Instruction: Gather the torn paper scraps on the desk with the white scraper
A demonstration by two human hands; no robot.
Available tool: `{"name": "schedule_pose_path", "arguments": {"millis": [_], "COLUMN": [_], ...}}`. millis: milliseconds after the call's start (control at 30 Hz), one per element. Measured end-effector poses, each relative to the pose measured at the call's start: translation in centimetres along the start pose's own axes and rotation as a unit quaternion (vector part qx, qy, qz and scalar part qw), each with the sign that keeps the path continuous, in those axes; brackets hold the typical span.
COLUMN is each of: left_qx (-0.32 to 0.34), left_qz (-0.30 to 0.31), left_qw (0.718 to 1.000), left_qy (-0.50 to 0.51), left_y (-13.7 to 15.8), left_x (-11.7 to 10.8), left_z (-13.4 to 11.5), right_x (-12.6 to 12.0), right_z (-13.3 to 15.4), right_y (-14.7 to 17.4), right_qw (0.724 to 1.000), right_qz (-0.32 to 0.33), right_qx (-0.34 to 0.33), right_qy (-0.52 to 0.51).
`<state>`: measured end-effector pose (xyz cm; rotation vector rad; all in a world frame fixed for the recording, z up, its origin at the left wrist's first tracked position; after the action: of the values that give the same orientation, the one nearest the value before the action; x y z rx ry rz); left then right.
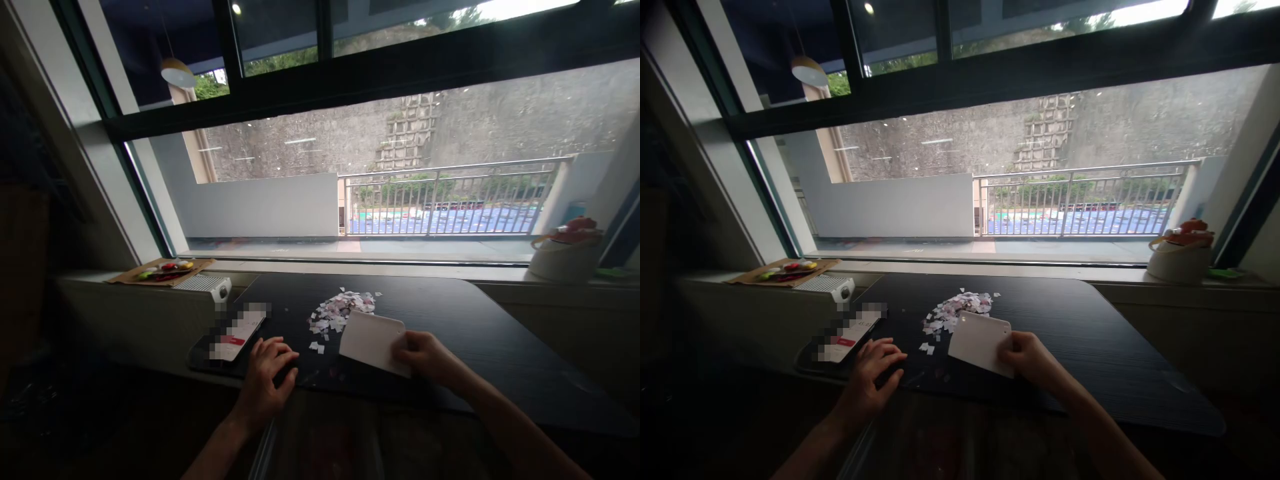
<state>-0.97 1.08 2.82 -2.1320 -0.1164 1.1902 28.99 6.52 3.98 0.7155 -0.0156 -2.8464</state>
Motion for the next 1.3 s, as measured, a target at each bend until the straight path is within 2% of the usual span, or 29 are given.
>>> {"name": "schedule_pose_path", "arguments": {"millis": [200,433,600,900,1000,1100,1233,1300], "left_qx": [-0.045,-0.052,-0.049,-0.054,-0.058,-0.053,-0.051,-0.052], "left_qz": [0.02,0.024,0.031,0.033,0.037,0.03,0.024,0.027], "left_qw": [0.998,0.998,0.998,0.998,0.997,0.998,0.998,0.998], "left_qy": [0.038,0.04,0.038,0.029,0.029,0.032,0.036,0.039], "left_y": [-0.1,-0.4,-0.6,-0.6,-0.6,-0.7,-0.6,-0.6], "left_x": [0.4,0.0,-0.3,-0.3,-0.3,-0.4,-0.3,-0.2], "left_z": [0.9,0.0,-0.4,-0.5,-0.6,-0.7,-0.7,-0.7], "right_x": [1.6,2.0,2.2,2.8,1.8,0.8,1.6,2.2], "right_z": [0.6,-0.4,0.3,1.5,1.2,0.8,0.8,1.2], "right_y": [0.3,0.0,0.5,1.6,1.6,1.4,0.9,0.4], "right_qw": [0.998,0.995,0.994,0.987,0.99,0.995,0.995,0.997], "right_qz": [0.06,0.096,0.109,0.158,0.143,0.101,0.095,0.059], "right_qx": [0.014,0.009,0.033,0.021,0.014,-0.003,-0.029,-0.057], "right_qy": [0.019,0.001,0.002,-0.011,-0.019,-0.017,-0.014,-0.004]}}
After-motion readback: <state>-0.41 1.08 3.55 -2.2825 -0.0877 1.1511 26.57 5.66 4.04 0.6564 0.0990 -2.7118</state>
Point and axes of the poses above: each hand's wrist, its own y-axis away from the middle knuckle, its own x-axis out of the palm, z = x × y, the point moved 5 cm from there along -y, towards the middle knuckle, and after that the axes turned 9 degrees about y, right-handed, at the moved point
